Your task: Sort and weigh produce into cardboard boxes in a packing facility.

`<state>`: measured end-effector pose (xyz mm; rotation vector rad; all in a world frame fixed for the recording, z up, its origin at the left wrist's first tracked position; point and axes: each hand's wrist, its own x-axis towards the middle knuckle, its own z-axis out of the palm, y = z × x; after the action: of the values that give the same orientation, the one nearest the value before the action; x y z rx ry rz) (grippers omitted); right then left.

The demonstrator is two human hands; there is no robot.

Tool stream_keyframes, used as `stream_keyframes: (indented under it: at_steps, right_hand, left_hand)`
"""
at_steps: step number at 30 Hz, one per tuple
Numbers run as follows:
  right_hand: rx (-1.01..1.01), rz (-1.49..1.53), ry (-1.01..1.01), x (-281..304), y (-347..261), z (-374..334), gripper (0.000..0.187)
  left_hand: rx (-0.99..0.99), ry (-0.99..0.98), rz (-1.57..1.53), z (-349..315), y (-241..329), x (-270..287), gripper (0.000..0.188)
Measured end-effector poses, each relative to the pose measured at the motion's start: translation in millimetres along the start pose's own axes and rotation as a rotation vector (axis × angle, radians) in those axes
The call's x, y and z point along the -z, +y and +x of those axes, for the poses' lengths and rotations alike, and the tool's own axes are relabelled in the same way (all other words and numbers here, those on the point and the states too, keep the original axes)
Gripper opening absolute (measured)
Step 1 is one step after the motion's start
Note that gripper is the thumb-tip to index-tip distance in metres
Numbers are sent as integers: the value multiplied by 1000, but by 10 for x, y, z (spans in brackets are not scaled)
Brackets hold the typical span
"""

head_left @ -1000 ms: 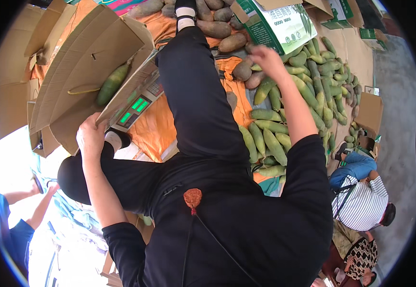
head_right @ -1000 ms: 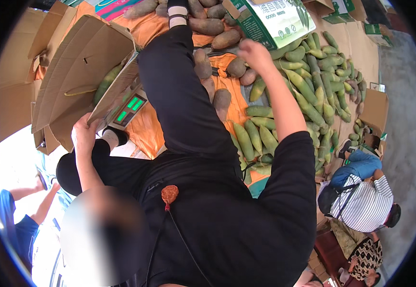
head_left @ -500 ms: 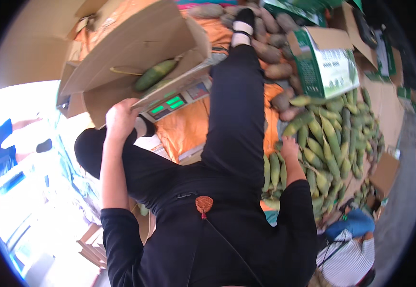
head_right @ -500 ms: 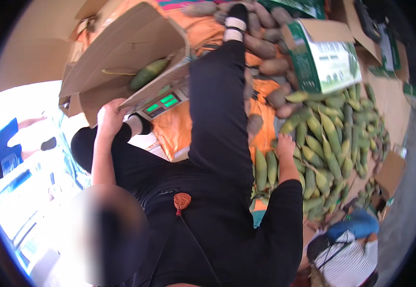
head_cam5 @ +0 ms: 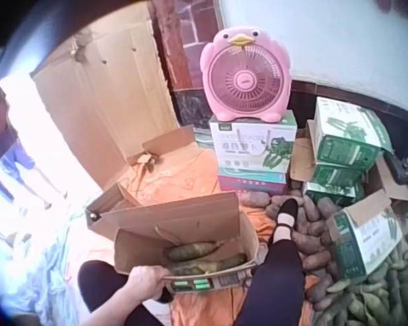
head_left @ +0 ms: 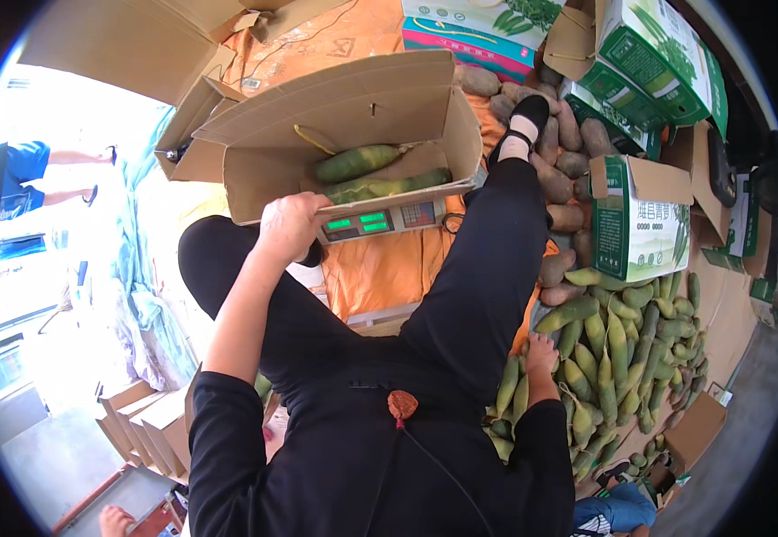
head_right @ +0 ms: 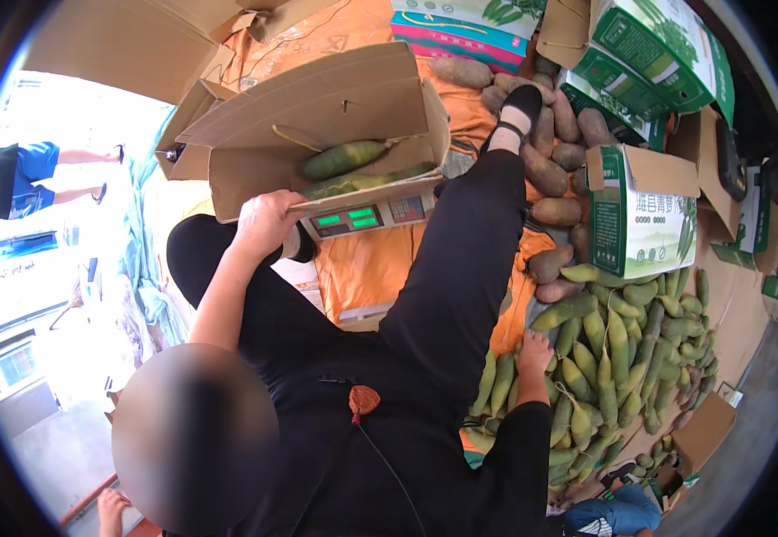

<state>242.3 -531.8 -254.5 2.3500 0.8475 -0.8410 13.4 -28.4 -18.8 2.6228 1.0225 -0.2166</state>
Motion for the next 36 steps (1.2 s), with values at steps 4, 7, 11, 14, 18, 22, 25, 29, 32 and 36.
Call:
stream_keyframes:
  at_steps: [4, 7, 11, 14, 18, 22, 25, 29, 32, 36]
  right_hand:
    - [-50, 120, 92, 186, 129, -157, 37]
    - [-179, 373, 209, 504, 192, -251, 47]
    - [-142, 873, 570, 674, 400, -187, 58]
    - [-136, 1118, 683, 1296, 361, -205, 56]
    - [126, 1467, 1014, 2253, 326, -287, 52]
    - [295, 1570, 1187, 3441, 39, -721, 50]
    - [560, 1754, 1246, 4090, -331, -910, 51]
    - [810, 1746, 1063, 4507, -858, -828, 52]
    - [879, 1765, 864, 4588, -1378, -656, 51]
    - [818, 1547, 694, 4445, -1810, -246, 51]
  left_hand:
    - [-9, 15, -9, -7, 6, -7, 18]
    - [18, 9, -2, -16, 12, -3, 20]
    - [-23, 19, -15, -13, 10, -8, 20]
    - [-23, 30, -32, -7, -25, -48, 20]
    - [-59, 58, -32, -25, -38, -54, 19]
    - [-30, 41, -27, -19, -65, -67, 15]
    - [-23, 9, 5, -11, -48, -63, 16]
    - [-64, 68, 14, -20, -72, -81, 17]
    - [-56, 72, 19, -44, -86, -75, 15]
    - [-24, 0, 36, -27, -19, -1, 17]
